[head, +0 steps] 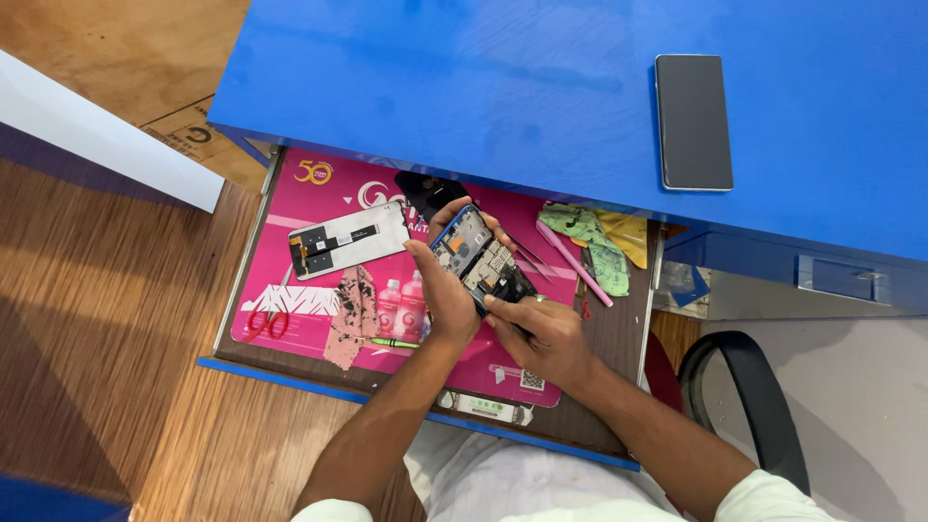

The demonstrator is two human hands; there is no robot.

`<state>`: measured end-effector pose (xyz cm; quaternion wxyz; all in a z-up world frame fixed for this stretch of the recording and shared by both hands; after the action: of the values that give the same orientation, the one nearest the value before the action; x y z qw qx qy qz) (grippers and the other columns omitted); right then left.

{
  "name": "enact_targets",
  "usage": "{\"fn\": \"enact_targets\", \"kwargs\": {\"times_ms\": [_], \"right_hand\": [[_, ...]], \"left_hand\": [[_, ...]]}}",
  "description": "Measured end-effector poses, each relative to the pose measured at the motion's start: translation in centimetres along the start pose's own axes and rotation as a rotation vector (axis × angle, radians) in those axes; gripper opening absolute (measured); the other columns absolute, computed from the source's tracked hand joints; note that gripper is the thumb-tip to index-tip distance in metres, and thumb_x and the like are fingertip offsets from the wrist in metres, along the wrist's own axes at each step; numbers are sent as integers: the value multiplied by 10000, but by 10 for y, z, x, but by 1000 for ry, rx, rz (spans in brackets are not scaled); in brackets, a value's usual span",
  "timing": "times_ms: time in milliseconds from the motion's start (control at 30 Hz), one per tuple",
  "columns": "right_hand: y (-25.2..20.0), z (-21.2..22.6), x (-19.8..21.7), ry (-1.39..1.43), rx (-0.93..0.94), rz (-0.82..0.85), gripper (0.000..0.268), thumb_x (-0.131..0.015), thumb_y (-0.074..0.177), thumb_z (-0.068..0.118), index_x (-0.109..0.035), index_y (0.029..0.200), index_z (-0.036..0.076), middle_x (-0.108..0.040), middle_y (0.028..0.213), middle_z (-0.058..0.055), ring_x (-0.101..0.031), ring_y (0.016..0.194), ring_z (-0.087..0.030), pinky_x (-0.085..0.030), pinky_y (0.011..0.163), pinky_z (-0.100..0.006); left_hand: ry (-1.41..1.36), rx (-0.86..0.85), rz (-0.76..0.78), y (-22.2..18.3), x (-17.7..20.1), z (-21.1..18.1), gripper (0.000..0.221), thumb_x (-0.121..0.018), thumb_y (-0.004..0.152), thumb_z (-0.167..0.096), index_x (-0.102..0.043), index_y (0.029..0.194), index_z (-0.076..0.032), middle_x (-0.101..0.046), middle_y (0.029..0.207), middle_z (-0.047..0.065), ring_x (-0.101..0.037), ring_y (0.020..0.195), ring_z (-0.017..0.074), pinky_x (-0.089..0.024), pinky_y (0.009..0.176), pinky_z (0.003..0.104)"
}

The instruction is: The person disassembles a smartphone on a workbench, using tweezers to remove the back cover and disconnect internal components. They carefully lift the motherboard and other parts from the phone's frame.

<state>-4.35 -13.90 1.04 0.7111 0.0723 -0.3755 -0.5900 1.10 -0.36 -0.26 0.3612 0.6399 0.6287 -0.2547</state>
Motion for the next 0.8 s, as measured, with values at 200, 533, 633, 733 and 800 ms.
{"fn": "enact_targets", "kwargs": {"times_ms": [200,533,633,733,800], "right_hand": [[1,1,1,12,9,3,298,-800,854,-10,-729,1143,13,-676,716,-73,-620,567,-151,-459,502,-306],[-2,0,-2,-14,21,-30,298,-810,860,14,-718,1143,21,-684,712,-69,-601,532,-135,-455,481,-295],[-3,0,-2,-16,29,-30,290,-809,861,11,-718,1136,18,-673,701,-67,-592,524,-134,-450,481,-298],[-3,-1,-3,-20,46,-39,285,-809,863,8,-716,1132,13,-669,696,-67,-587,519,-132,-448,477,-299],[-3,-2,-3,-27,58,-38,284,-809,861,8,-717,1130,11,-669,690,-66,-587,512,-128,-446,469,-297]], "left_hand": [[-15,26,-31,-2,-1,-1,845,-344,995,-757,-431,1424,-35,-622,1124,158,-658,995,265,-585,920,432],[-51,14,-21,-1,-2,0,839,-347,999,-755,-432,1424,-37,-622,1129,162,-658,996,269,-584,917,436],[-44,17,-27,-2,-4,-1,841,-347,994,-755,-432,1422,-36,-622,1128,162,-657,995,268,-585,916,438],[-34,12,-18,-2,-4,-2,848,-344,995,-760,-433,1422,-33,-621,1128,160,-657,995,266,-586,915,436],[-33,6,2,-1,-5,-2,851,-340,999,-764,-434,1423,-32,-619,1130,156,-656,999,263,-586,924,435]]}}
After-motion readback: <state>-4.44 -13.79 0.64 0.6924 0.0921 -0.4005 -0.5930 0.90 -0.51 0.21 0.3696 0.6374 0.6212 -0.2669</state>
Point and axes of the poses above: each hand's wrist, its own y-axis towards the middle knuckle, its own x-axis out of the back of the hand, z = x × y, the point moved 1 cm from there along y, towards the middle knuckle
